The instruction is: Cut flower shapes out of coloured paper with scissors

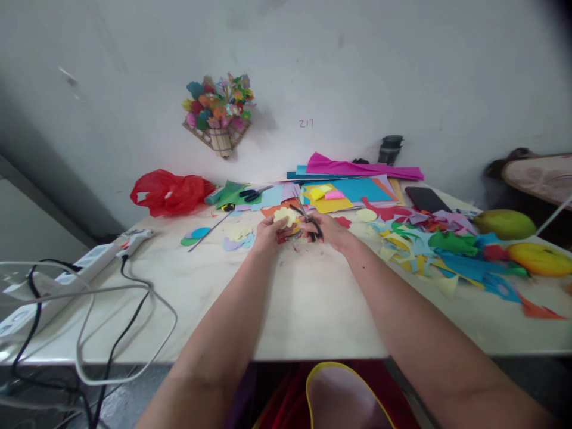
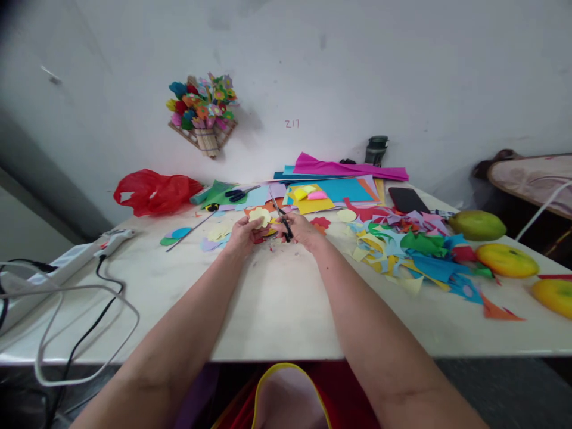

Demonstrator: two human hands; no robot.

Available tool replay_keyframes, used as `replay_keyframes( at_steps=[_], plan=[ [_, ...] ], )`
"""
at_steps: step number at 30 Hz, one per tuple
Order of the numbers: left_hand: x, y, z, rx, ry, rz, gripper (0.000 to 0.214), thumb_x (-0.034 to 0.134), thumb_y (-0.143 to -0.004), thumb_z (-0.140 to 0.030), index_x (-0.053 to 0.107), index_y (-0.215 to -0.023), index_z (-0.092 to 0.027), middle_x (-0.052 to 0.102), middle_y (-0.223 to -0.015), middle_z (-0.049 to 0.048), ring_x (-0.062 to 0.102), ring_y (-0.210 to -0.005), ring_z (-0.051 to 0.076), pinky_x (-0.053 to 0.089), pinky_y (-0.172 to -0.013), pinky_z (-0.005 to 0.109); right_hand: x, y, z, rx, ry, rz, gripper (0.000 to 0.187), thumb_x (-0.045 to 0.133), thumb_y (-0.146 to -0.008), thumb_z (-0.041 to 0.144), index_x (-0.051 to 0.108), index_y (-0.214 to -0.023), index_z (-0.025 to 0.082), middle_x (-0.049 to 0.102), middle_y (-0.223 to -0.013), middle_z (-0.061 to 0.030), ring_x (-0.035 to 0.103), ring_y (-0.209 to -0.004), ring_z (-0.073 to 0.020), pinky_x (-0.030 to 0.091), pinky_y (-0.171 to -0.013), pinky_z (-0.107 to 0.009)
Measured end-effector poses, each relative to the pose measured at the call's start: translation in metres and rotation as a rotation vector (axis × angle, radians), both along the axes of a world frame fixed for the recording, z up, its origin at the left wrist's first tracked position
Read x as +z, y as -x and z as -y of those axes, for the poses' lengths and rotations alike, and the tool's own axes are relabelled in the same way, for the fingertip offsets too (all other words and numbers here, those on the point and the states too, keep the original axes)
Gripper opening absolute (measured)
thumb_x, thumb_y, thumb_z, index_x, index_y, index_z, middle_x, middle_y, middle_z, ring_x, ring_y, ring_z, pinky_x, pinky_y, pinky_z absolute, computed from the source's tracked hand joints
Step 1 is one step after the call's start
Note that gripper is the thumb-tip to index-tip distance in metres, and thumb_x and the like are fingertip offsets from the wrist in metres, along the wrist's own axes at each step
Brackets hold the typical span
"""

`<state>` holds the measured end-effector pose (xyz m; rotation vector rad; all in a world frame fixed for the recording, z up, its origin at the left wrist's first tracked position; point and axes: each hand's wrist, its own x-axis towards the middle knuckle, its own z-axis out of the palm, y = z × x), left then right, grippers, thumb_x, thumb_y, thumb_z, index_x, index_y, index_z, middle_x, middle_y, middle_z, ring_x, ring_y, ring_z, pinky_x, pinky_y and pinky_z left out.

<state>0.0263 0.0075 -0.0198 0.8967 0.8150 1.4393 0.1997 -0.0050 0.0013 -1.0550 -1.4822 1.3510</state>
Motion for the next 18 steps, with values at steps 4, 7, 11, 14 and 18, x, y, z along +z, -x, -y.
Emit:
replay_keyframes(
  at_steps=[4,7,11,14,18],
  plan=[
    [0.0004,-0.0011,-0.0007,0.009,-0.004,0.010,0.032,0.086,-0.056,-0.021,0.067,-0.081,-0.013,0.073,-0.075,0.0071,0.071,-0.067,0.019,0.058,-0.071,0.032,-0.0012,-0.0012,-0.0015,0.048,0.002,0.043,0.025,0.075,-0.078,0.034,0.057,-0.080,0.016,0.062,-0.060,0.0012,0.055,-0.045,-0.0074,0.025,-0.033,-0.016],
    [0.0007,-0.0025,-0.0006,0.025,-0.020,0.050,0.032,0.087,-0.054,-0.020,0.066,-0.076,-0.012,0.072,-0.073,0.0069,0.071,-0.068,0.019,0.058,-0.077,0.034,-0.0013,-0.0018,-0.0011,0.069,0.002,0.079,0.025,0.073,-0.080,0.035,0.057,-0.077,0.016,0.062,-0.060,0.0009,0.055,-0.044,-0.0070,0.026,-0.033,-0.016],
    [0.0004,-0.0026,0.0000,0.005,-0.026,0.054,0.031,0.087,-0.055,-0.021,0.067,-0.076,-0.011,0.072,-0.072,0.0074,0.071,-0.067,0.019,0.058,-0.076,0.033,-0.0012,-0.0019,0.0001,0.099,0.014,0.107,0.021,0.070,-0.083,0.032,0.058,-0.079,0.016,0.062,-0.059,0.0009,0.055,-0.044,-0.0067,0.028,-0.032,-0.015],
    [0.0007,-0.0020,0.0003,0.007,-0.029,0.068,0.027,0.085,-0.057,-0.018,0.068,-0.077,-0.012,0.072,-0.073,0.0061,0.071,-0.067,0.018,0.058,-0.074,0.031,-0.0016,-0.0021,0.0003,0.113,0.016,0.114,0.020,0.069,-0.084,0.030,0.057,-0.077,0.016,0.063,-0.060,0.0007,0.055,-0.044,-0.0067,0.029,-0.032,-0.015],
    [0.0021,-0.0021,-0.0002,0.021,-0.019,0.107,0.023,0.083,-0.058,-0.012,0.067,-0.075,-0.012,0.072,-0.074,0.0060,0.072,-0.070,0.019,0.059,-0.072,0.029,-0.0010,-0.0026,0.0012,0.140,0.028,0.119,0.020,0.065,-0.087,0.029,0.055,-0.077,0.016,0.064,-0.061,-0.0009,0.056,-0.045,-0.0080,0.029,-0.032,-0.016]
  ],
)
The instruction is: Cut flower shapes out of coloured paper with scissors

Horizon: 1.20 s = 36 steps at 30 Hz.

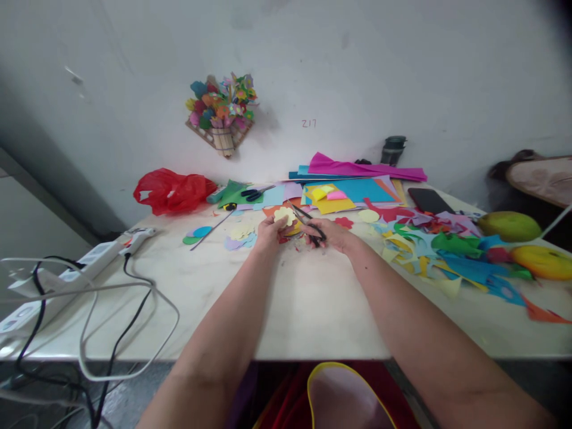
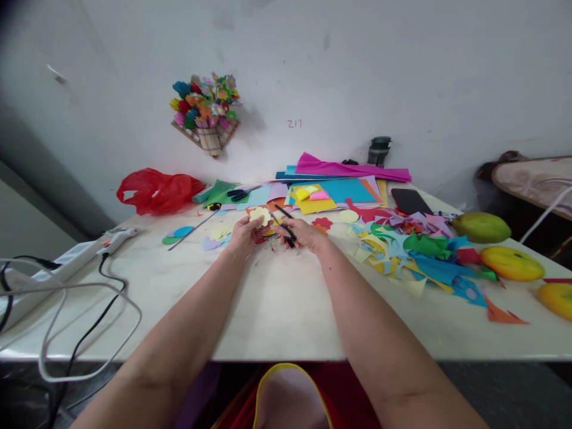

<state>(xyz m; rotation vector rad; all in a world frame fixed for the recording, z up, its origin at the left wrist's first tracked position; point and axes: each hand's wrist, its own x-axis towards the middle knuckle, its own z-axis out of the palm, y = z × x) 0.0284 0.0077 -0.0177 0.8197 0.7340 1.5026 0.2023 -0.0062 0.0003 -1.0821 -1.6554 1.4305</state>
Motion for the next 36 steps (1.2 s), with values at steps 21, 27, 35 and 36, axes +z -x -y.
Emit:
replay_keyframes(
  at_steps=[21,27,35,36],
  plan=[
    [0.0005,-0.0032,0.0003,0.025,0.009,-0.008,0.018,0.077,-0.062,-0.009,0.067,-0.077,-0.012,0.073,-0.077,0.0067,0.072,-0.071,0.020,0.059,-0.074,0.031,0.0049,0.0033,0.0054,-0.026,0.004,0.054,0.024,0.062,-0.084,0.036,0.053,-0.072,0.018,0.059,-0.056,0.0010,0.051,-0.041,-0.0069,0.025,-0.033,-0.017],
    [-0.0010,-0.0030,-0.0006,0.027,0.009,-0.015,0.018,0.076,-0.064,-0.009,0.067,-0.079,-0.012,0.073,-0.079,0.0082,0.073,-0.077,0.022,0.059,-0.081,0.036,0.0037,0.0039,0.0048,-0.038,0.014,0.058,0.023,0.064,-0.082,0.035,0.052,-0.071,0.018,0.058,-0.056,0.0018,0.050,-0.041,-0.0066,0.024,-0.033,-0.017],
    [-0.0003,-0.0027,0.0004,0.027,0.017,-0.018,0.020,0.077,-0.063,-0.010,0.067,-0.080,-0.012,0.073,-0.080,0.0084,0.073,-0.080,0.023,0.059,-0.080,0.035,0.0055,0.0041,0.0060,-0.043,0.032,0.047,0.020,0.067,-0.079,0.029,0.052,-0.071,0.018,0.056,-0.053,0.0034,0.047,-0.041,-0.0061,0.025,-0.034,-0.017],
    [-0.0003,-0.0027,0.0003,0.027,0.015,-0.018,0.020,0.077,-0.062,-0.010,0.067,-0.080,-0.012,0.073,-0.080,0.0079,0.073,-0.079,0.022,0.059,-0.079,0.034,0.0062,0.0044,0.0065,-0.044,0.036,0.043,0.020,0.066,-0.080,0.028,0.052,-0.070,0.019,0.055,-0.052,0.0036,0.047,-0.041,-0.0062,0.026,-0.035,-0.017]
  ],
)
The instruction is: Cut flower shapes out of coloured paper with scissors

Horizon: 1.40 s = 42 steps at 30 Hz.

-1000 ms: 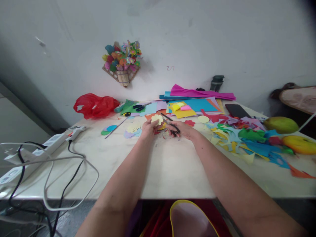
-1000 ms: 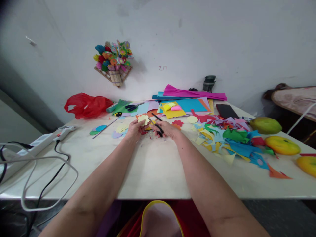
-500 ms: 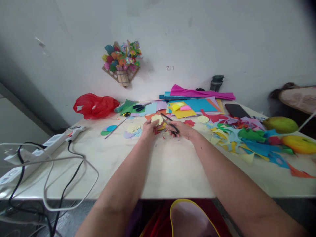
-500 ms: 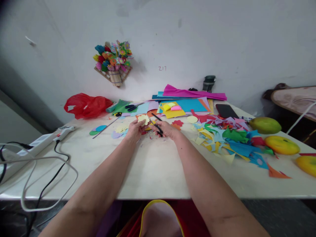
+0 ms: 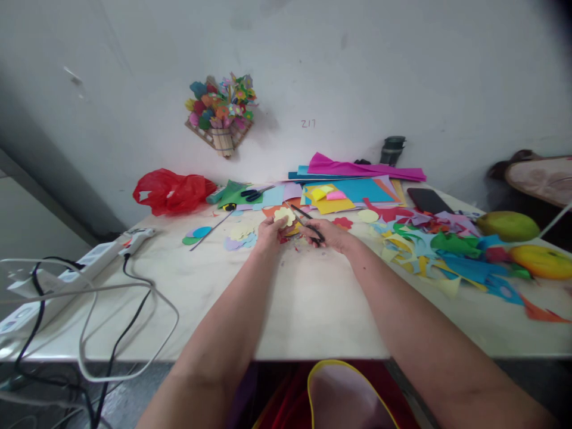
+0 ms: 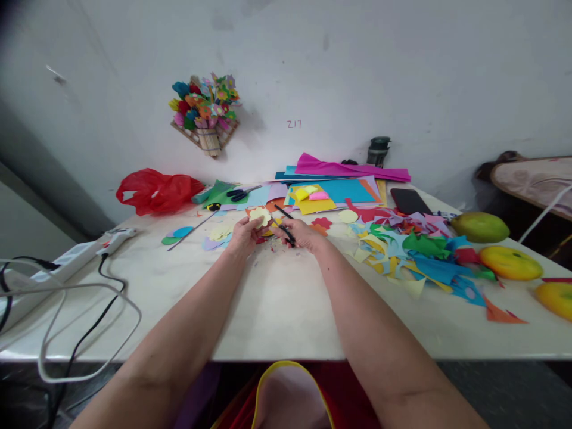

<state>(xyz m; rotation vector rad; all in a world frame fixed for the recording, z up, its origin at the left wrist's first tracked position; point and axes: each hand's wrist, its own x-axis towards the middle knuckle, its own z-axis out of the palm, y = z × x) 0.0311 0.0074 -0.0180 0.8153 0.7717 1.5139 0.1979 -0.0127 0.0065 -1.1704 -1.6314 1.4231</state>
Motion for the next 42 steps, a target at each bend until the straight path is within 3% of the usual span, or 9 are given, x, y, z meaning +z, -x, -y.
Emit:
replay_keyframes(
  at_steps=[9,17,24,32,37,42],
  plan=[
    [-0.0002,-0.0001,-0.0007,0.004,-0.005,0.019,0.020,0.077,-0.061,-0.010,0.067,-0.078,-0.012,0.072,-0.078,0.0063,0.072,-0.073,0.019,0.058,-0.073,0.030,0.0018,0.0021,0.0009,-0.008,0.036,-0.048,0.015,0.058,-0.082,0.020,0.052,-0.069,0.018,0.053,-0.050,0.0033,0.042,-0.040,-0.0072,0.027,-0.037,-0.018],
    [-0.0004,0.0013,-0.0004,-0.005,0.003,0.032,0.022,0.077,-0.062,-0.010,0.066,-0.080,-0.012,0.071,-0.078,0.0060,0.072,-0.073,0.020,0.058,-0.072,0.030,-0.0003,0.0022,-0.0013,-0.021,0.040,-0.074,0.013,0.060,-0.080,0.016,0.054,-0.070,0.017,0.050,-0.050,0.0041,0.041,-0.042,-0.0071,0.032,-0.039,-0.017],
    [0.0002,0.0013,-0.0001,0.004,0.021,0.039,0.021,0.078,-0.063,-0.010,0.065,-0.080,-0.011,0.071,-0.079,0.0075,0.073,-0.079,0.023,0.057,-0.084,0.037,-0.0025,0.0017,-0.0033,-0.013,0.022,-0.072,0.012,0.065,-0.078,0.017,0.056,-0.070,0.017,0.048,-0.049,0.0049,0.041,-0.043,-0.0072,0.030,-0.040,-0.018],
    [0.0009,0.0012,0.0012,0.011,0.006,0.039,0.020,0.077,-0.062,-0.010,0.065,-0.077,-0.012,0.071,-0.075,0.0067,0.073,-0.078,0.023,0.058,-0.083,0.037,-0.0005,0.0016,-0.0023,-0.023,0.020,-0.048,0.009,0.066,-0.076,0.017,0.058,-0.072,0.016,0.051,-0.050,0.0043,0.040,-0.041,-0.0062,0.027,-0.039,-0.018],
    [0.0009,0.0013,0.0012,0.016,0.009,0.041,0.022,0.078,-0.061,-0.011,0.065,-0.079,-0.013,0.072,-0.076,0.0070,0.073,-0.085,0.026,0.057,-0.087,0.041,-0.0046,0.0005,-0.0063,-0.006,-0.019,-0.047,0.019,0.074,-0.069,0.023,0.056,-0.069,0.017,0.050,-0.050,0.0048,0.040,-0.041,-0.0062,0.027,-0.039,-0.019],
    [0.0010,0.0014,0.0010,0.017,0.020,0.039,0.021,0.077,-0.062,-0.010,0.065,-0.079,-0.013,0.072,-0.076,0.0074,0.073,-0.086,0.027,0.057,-0.088,0.041,-0.0034,0.0002,-0.0045,-0.018,-0.004,-0.042,0.013,0.071,-0.070,0.020,0.059,-0.070,0.016,0.051,-0.049,0.0043,0.040,-0.041,-0.0064,0.028,-0.039,-0.019]
  ],
)
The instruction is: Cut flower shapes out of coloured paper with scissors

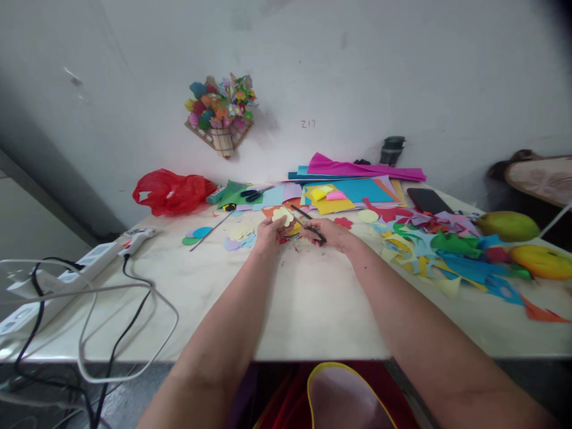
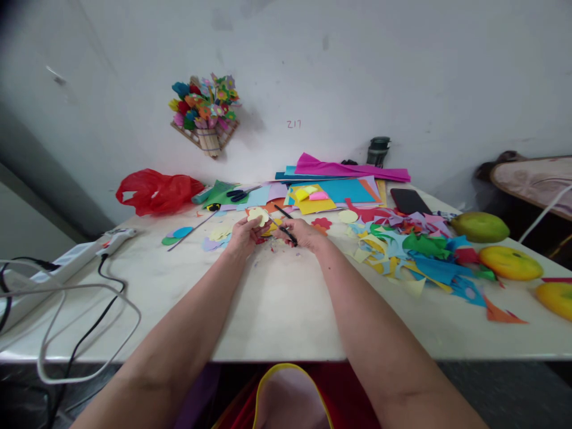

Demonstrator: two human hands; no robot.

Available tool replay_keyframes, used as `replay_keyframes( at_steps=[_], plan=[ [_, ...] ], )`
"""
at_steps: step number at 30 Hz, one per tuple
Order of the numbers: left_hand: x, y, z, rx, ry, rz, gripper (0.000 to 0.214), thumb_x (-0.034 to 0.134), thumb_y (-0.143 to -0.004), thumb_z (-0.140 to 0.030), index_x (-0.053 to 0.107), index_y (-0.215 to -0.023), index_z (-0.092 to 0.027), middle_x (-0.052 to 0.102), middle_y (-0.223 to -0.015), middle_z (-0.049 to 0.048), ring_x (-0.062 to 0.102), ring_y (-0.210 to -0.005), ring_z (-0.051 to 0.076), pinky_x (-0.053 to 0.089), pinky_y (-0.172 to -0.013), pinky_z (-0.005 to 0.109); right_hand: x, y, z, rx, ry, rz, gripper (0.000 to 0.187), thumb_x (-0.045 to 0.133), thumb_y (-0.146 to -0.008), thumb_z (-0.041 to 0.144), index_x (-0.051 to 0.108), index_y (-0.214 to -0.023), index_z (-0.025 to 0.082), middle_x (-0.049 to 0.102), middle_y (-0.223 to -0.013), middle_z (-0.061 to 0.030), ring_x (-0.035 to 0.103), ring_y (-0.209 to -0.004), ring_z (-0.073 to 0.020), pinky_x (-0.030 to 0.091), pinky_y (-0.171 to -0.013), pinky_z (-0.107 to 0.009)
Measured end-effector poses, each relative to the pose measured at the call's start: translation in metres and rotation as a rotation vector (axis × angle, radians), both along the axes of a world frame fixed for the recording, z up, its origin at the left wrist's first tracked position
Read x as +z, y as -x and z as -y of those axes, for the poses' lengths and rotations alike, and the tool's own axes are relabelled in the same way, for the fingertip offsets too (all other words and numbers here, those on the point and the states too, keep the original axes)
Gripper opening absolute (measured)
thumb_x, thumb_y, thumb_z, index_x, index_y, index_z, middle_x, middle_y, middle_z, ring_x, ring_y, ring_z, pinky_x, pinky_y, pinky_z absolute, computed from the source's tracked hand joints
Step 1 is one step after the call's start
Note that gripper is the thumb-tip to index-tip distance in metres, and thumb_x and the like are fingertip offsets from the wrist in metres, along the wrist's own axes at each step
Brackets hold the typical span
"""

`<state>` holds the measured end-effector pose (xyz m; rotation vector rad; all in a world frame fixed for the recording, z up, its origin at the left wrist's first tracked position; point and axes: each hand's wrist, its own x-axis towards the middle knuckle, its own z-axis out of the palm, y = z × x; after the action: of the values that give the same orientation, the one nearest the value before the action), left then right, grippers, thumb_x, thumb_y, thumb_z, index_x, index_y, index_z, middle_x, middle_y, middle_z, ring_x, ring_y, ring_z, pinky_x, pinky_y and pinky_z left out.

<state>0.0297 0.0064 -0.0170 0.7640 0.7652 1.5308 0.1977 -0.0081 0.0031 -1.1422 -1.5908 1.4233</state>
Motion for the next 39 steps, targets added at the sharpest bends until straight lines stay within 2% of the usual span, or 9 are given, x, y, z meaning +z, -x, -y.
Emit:
replay_keyframes(
  at_steps=[4,7,12,22,29,39],
  plan=[
    [0.001,0.000,0.001,-0.008,-0.006,-0.009,0.016,0.076,-0.063,-0.009,0.066,-0.075,-0.012,0.072,-0.075,0.0078,0.073,-0.082,0.025,0.058,-0.086,0.039,-0.003,-0.003,-0.002,-0.011,-0.017,-0.014,0.016,0.070,-0.074,0.026,0.057,-0.072,0.017,0.055,-0.052,0.0031,0.044,-0.041,-0.0068,0.030,-0.039,-0.019],
    [0.001,0.000,0.002,-0.008,-0.018,-0.019,0.013,0.075,-0.064,-0.010,0.066,-0.073,-0.012,0.073,-0.077,0.0080,0.073,-0.081,0.024,0.059,-0.085,0.037,-0.007,-0.006,-0.006,-0.011,-0.031,-0.021,0.020,0.069,-0.077,0.033,0.057,-0.076,0.017,0.057,-0.054,0.0025,0.047,-0.041,-0.0072,0.027,-0.036,-0.018],
    [0.001,-0.001,0.002,-0.013,-0.014,-0.032,0.013,0.075,-0.064,-0.010,0.067,-0.075,-0.011,0.073,-0.080,0.0094,0.073,-0.084,0.025,0.058,-0.086,0.038,-0.011,-0.008,-0.008,0.050,-0.063,0.015,0.022,0.071,-0.075,0.033,0.057,-0.079,0.017,0.060,-0.059,0.0018,0.051,-0.043,-0.0071,0.024,-0.034,-0.018],
    [0.001,0.000,0.001,-0.031,-0.028,-0.024,0.019,0.079,-0.058,-0.011,0.068,-0.074,-0.011,0.072,-0.074,0.0074,0.072,-0.079,0.023,0.057,-0.084,0.038,-0.006,-0.009,-0.004,0.126,-0.067,0.057,0.024,0.064,-0.084,0.037,0.056,-0.077,0.016,0.059,-0.059,0.0000,0.050,-0.042,-0.0062,0.025,-0.032,-0.015],
    [-0.001,0.001,0.000,-0.047,-0.046,-0.026,0.020,0.079,-0.056,-0.011,0.068,-0.072,-0.011,0.072,-0.075,0.0075,0.070,-0.072,0.018,0.057,-0.082,0.036,-0.003,-0.009,-0.002,0.119,-0.061,0.060,0.026,0.067,-0.080,0.039,0.054,-0.074,0.017,0.058,-0.057,0.0018,0.048,-0.043,-0.0059,0.024,-0.033,-0.015],
    [-0.002,0.001,-0.001,-0.068,-0.052,-0.031,0.022,0.080,-0.056,-0.013,0.067,-0.074,-0.011,0.072,-0.078,0.0078,0.070,-0.075,0.020,0.056,-0.084,0.038,0.000,-0.007,0.000,0.094,-0.017,0.038,0.025,0.068,-0.076,0.038,0.054,-0.073,0.017,0.056,-0.054,0.0025,0.046,-0.042,-0.0059,0.023,-0.034,-0.017]
  ],
)
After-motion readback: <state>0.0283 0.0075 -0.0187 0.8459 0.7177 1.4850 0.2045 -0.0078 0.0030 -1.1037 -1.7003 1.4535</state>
